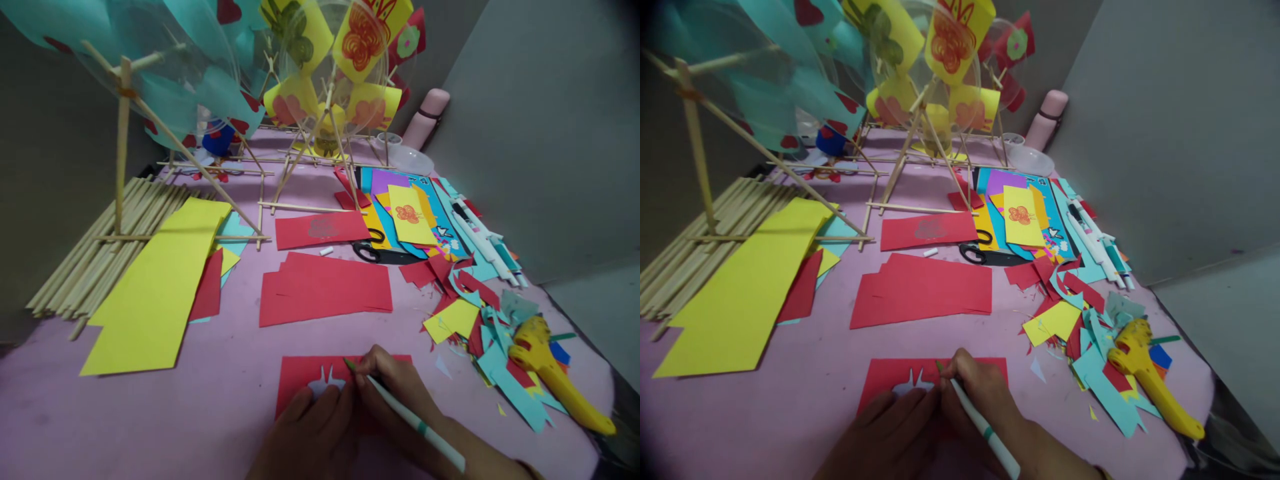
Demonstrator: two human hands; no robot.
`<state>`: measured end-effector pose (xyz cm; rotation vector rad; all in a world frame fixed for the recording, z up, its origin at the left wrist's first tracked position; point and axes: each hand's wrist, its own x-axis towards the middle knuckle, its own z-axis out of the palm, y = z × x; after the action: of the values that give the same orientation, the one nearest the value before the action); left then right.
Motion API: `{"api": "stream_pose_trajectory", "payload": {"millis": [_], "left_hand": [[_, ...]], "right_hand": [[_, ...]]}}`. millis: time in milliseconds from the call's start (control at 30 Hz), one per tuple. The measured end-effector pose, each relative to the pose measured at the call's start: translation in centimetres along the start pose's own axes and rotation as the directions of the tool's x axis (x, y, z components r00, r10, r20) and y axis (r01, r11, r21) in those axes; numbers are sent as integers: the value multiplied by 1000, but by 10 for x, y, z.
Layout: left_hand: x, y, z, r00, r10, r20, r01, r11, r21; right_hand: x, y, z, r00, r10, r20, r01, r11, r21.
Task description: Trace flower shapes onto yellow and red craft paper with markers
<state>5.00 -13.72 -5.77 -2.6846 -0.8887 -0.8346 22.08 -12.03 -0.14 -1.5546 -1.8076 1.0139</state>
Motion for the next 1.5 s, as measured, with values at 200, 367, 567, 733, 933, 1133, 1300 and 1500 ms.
{"api": "stream_pose_trajectory", "payload": {"millis": [200,367,567,733,933,1133,1300,1500], "left_hand": [[-2,-2,-1,1000,2,-6,-2,1000,-16],[-2,-2,0,1000,19,20,-18,999,-29],[-4,-1,0,1000,-6,-9,6,1000,-29],[-5,-2,-1,998,27,63,-26,1000,-9],[3,-3,-4,998,-19,-53,16,999,-51],[15,-7,-14,997,-19,-78,13,997,-78],[22,-7,-26,998,-42,49,45,996,-79],[22,-8,-19,994,-49,-97,39,994,-100]], "right_hand": [[0,0,0,1000,-7,8,7,1000,-7],[0,3,1,1000,3,20,-2,1000,-12],[-1,5,0,999,0,52,-1,1000,19],[-1,6,0,998,-26,64,25,1000,16],[-5,13,2,998,-20,53,16,998,68],[-12,16,-4,976,179,-122,-139,950,281],[-12,12,-7,975,206,-83,-176,945,277],[-9,14,-6,991,127,-44,-117,978,171]]}}
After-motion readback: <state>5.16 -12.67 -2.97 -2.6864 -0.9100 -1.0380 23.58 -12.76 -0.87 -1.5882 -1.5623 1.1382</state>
